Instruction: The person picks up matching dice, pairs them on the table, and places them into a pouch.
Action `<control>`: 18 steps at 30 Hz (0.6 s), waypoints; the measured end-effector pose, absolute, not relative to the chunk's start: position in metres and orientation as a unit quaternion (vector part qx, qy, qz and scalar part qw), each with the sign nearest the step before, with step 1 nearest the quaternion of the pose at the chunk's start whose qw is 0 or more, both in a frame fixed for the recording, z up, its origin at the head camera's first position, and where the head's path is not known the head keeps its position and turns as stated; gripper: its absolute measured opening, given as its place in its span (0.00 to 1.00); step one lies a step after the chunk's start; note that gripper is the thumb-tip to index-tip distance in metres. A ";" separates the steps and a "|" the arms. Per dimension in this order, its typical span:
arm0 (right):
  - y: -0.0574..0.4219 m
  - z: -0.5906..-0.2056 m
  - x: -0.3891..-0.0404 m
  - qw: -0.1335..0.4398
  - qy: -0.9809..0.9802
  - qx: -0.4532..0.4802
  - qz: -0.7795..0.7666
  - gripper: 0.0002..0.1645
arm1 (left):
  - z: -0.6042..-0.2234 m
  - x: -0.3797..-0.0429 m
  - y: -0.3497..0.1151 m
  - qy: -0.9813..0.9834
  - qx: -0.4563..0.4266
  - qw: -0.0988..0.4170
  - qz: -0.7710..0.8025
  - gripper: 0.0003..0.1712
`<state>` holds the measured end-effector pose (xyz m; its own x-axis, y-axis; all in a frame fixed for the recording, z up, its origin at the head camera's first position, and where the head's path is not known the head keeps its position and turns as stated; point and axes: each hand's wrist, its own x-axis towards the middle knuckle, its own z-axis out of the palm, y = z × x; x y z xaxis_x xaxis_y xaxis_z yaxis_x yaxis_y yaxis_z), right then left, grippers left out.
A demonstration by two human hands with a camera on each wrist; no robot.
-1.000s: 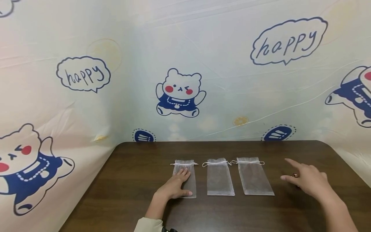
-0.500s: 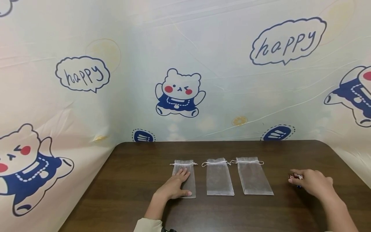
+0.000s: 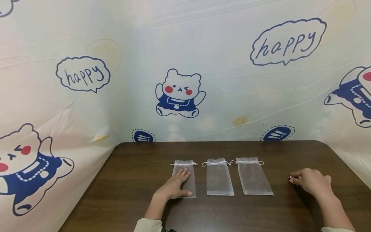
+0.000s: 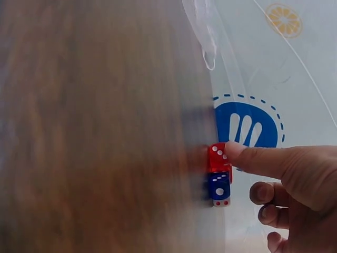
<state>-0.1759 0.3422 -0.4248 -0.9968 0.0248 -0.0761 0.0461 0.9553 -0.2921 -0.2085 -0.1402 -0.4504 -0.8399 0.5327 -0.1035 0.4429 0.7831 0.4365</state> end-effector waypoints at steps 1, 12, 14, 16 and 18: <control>0.342 -0.425 -0.176 0.036 0.988 0.019 -0.149 0.24 | -0.450 -0.208 -0.140 0.938 0.260 0.112 0.202 0.44; 0.338 -0.424 -0.175 0.013 0.989 0.011 -0.146 0.19 | -0.449 -0.208 -0.139 0.938 0.257 0.117 0.200 0.44; 0.336 -0.420 -0.173 -0.001 0.989 0.006 -0.144 0.19 | -0.449 -0.208 -0.139 0.938 0.257 0.117 0.200 0.44; 0.332 -0.415 -0.171 -0.015 0.989 -0.001 -0.145 0.19 | -0.449 -0.208 -0.139 0.939 0.255 0.117 0.200 0.44; 0.327 -0.410 -0.169 -0.028 0.989 -0.010 -0.146 0.20 | -0.450 -0.208 -0.139 0.939 0.255 0.118 0.200 0.44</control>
<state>-0.1691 0.3274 -0.4097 -0.9983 -0.0119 0.0576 -0.0280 0.9572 -0.2881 -0.2083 -0.1388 -0.4497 -0.8427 0.5251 -0.1192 0.4308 0.7903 0.4358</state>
